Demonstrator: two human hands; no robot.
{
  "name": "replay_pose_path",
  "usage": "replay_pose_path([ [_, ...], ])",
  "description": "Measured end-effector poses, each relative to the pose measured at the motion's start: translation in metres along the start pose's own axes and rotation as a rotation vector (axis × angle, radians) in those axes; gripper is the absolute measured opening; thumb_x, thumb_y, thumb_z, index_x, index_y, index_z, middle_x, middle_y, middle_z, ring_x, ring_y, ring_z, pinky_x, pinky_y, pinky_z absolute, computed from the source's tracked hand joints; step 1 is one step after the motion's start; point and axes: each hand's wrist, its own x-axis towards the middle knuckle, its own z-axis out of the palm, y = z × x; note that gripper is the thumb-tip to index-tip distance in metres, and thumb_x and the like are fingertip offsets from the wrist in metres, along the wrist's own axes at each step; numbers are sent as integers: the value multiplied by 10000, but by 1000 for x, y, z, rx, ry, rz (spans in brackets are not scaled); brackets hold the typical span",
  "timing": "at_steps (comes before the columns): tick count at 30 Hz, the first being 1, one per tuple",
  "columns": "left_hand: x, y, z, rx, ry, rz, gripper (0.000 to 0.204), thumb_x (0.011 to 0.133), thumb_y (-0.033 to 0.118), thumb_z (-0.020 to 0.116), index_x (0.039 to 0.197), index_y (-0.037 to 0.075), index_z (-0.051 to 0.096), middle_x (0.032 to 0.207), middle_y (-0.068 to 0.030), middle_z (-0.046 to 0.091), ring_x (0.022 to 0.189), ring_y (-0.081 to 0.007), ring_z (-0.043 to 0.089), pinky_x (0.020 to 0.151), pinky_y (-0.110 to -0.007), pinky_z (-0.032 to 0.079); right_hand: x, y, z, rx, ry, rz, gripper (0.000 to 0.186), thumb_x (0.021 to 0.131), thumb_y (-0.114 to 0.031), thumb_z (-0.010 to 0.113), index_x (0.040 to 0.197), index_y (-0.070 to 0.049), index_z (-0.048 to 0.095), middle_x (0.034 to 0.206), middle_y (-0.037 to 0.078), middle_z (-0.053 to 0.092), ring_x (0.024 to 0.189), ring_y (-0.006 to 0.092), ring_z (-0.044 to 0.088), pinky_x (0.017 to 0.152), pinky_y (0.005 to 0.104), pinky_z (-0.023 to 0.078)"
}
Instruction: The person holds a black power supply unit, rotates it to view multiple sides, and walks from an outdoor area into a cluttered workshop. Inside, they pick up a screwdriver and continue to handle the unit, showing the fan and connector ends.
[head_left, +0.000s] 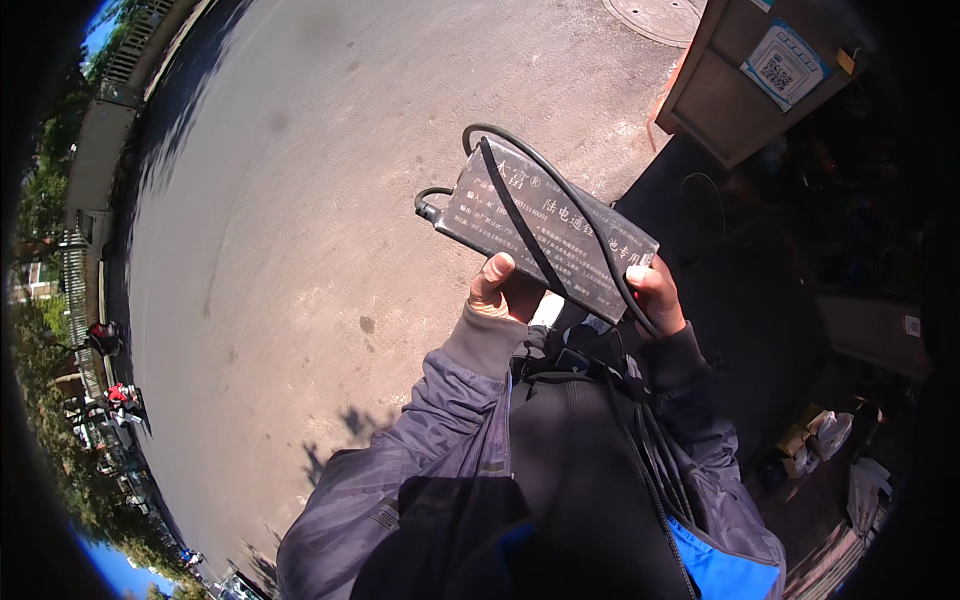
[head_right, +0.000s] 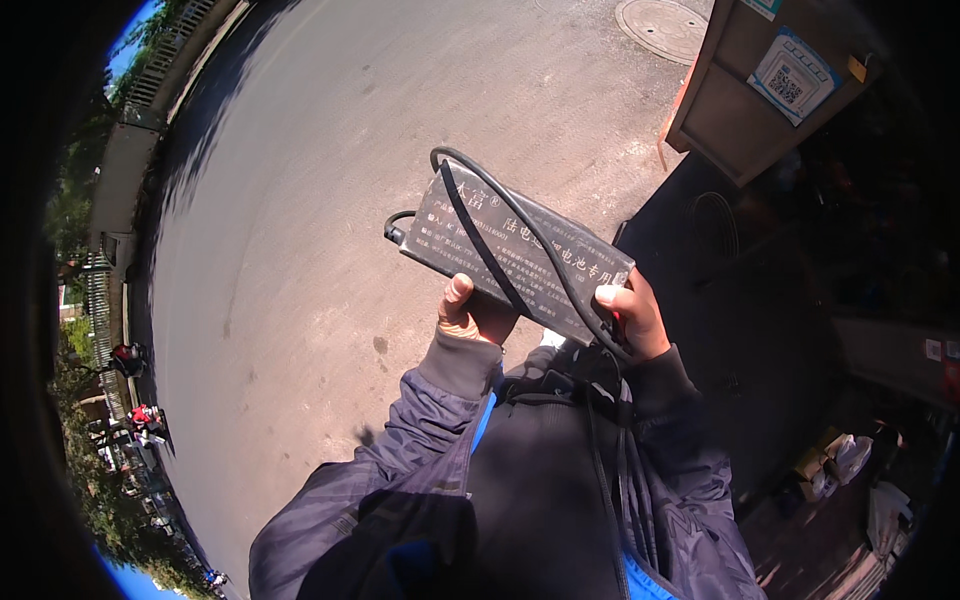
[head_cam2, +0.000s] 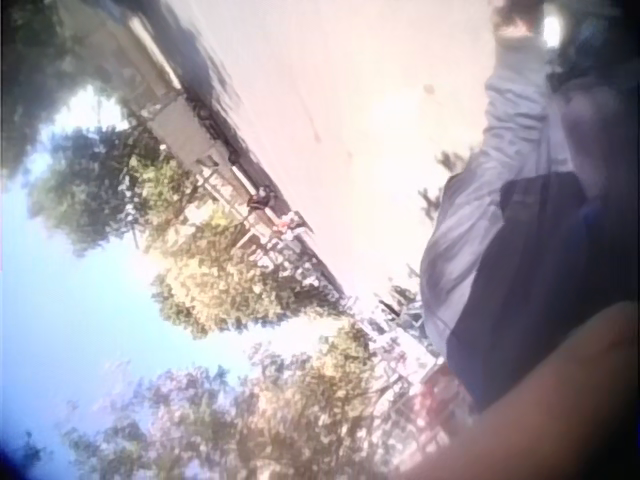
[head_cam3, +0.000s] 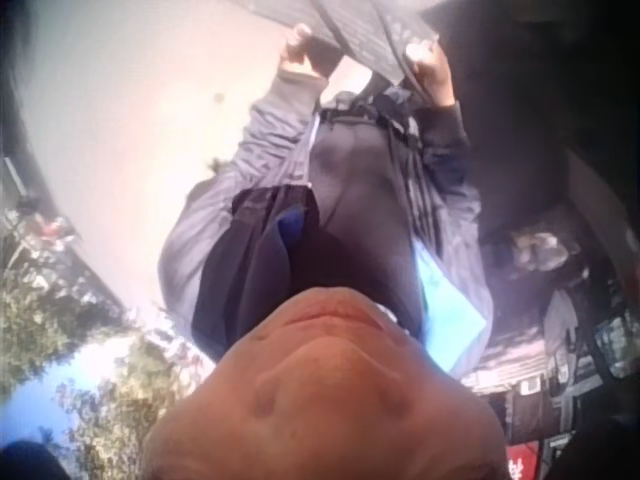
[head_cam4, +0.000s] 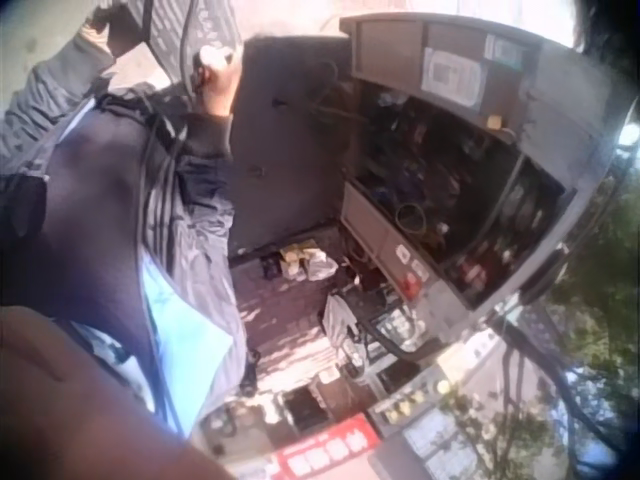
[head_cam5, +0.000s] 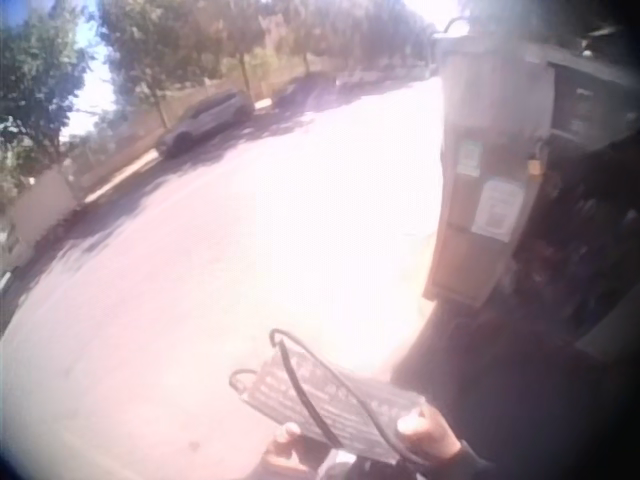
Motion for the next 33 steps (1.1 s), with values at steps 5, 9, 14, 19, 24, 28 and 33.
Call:
replay_pose_path([
  [5, -23, -5, 0, 51, 70, -23, 904, 786, 381, 885, 1525, 116, 436, 1529, -126, 500, 1413, -352, 470, 1178, -597, 378, 2, 0, -19, 36, 8, 27, 752, 770, -247, 637, 1406, 109, 452, 1256, 230, 649, 1111, 289, 681, 991, 384, 548],
  [9, -28, -7, -5, 3, 95, -51, 877, 765, 332, 898, 1500, 107, 475, 1470, -149, 560, 1365, -378, 521, 1153, -618, 401, 4, 4, -23, -42, 0, 58, 750, 772, -275, 639, 1392, 113, 470, 1246, 217, 658, 1101, 271, 682, 988, 360, 540],
  [14, -31, -8, -9, -19, 175, -53, 824, 774, 266, 866, 1483, 86, 485, 1440, -161, 580, 1343, -375, 541, 1141, -608, 419, 9, 8, -21, -78, -25, 60, 737, 774, -281, 644, 1377, 110, 481, 1233, 198, 662, 1082, 240, 682, 981, 334, 529],
  [19, -31, -11, -9, 3, 251, -1, 720, 794, 202, 784, 1453, 95, 514, 1401, -148, 607, 1299, -352, 574, 1118, -596, 444, 10, 18, -37, -98, 15, 103, 594, 862, -299, 639, 1338, 39, 534, 1187, 133, 675, 1018, 196, 681, 921, 311, 538],
  [24, -24, -15, -11, -30, 286, 42, 678, 807, 209, 741, 1440, 97, 525, 1374, -142, 622, 1283, -346, 585, 1118, -571, 447, 3, 31, -59, 30, 65, 87, 565, 951, -499, 634, 1317, -71, 584, 1059, 22, 658, 914, 163, 648, 799, 310, 550],
  [28, -22, -14, -12, -99, 294, 52, 668, 808, 203, 732, 1436, 97, 531, 1365, -149, 630, 1270, -349, 596, 1103, -579, 463, -5, 32, -60, 126, 86, 98, 712, 960, -621, 586, 1416, -76, 552, 1149, 37, 657, 948, 190, 654, 786, 344, 546],
  [33, -20, -17, -11, -33, 373, 83, 703, 809, 311, 710, 1452, 100, 518, 1413, -170, 593, 1309, -388, 568, 1089, -665, 443, -14, 20, -43, 97, -119, 14, 904, 940, -667, 578, 1578, -65, 365, 1379, 113, 583, 1199, 210, 594, 955, 375, 484],
])
